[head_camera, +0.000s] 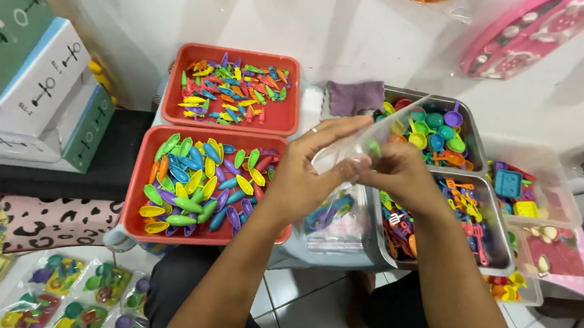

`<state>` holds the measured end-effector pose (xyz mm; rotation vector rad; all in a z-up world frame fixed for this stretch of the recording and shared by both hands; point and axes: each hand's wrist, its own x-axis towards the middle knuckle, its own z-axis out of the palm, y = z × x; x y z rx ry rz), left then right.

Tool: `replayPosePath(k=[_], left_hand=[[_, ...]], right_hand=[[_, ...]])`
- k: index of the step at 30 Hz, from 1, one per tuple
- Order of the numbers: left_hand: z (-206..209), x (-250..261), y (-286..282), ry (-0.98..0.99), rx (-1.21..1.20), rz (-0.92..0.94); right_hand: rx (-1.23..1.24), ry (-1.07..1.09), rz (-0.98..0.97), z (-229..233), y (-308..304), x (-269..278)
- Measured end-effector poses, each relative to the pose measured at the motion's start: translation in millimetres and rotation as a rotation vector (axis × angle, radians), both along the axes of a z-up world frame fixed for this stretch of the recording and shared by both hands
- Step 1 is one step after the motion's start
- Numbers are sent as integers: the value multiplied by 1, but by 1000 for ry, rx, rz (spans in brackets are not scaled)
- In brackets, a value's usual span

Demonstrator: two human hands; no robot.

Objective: Cleaning small plastic toy utensils and accessories using a cloth and placing them into bags or trays.

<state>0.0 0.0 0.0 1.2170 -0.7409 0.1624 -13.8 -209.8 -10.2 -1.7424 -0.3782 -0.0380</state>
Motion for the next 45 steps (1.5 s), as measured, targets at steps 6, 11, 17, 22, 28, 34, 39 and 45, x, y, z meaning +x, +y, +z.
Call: replayPosePath(k=[6, 11, 17, 22, 28, 34, 39, 45], left_hand=[[16, -7, 17, 208, 257, -244], [6, -6, 7, 234, 434, -254], [10, -7, -1, 267, 590, -138], [9, -7, -5, 262, 748, -72], [7, -6, -8, 271, 739, -52], [6, -6, -8, 277, 738, -22], [12, -7, -7, 302, 702, -69], [10, -4, -2, 354, 709, -57]], right_hand=[[151, -97, -65, 20, -19, -6], [206, -188, -160, 27, -12, -18], [108, -83, -31, 27, -28, -15], [204, -59, -115, 9, -42, -3], [168, -115, -241, 5, -52, 0], [152, -68, -205, 6, -48, -3], [263, -87, -203, -4, -50, 0], [200, -18, -191, -5, -50, 0]])
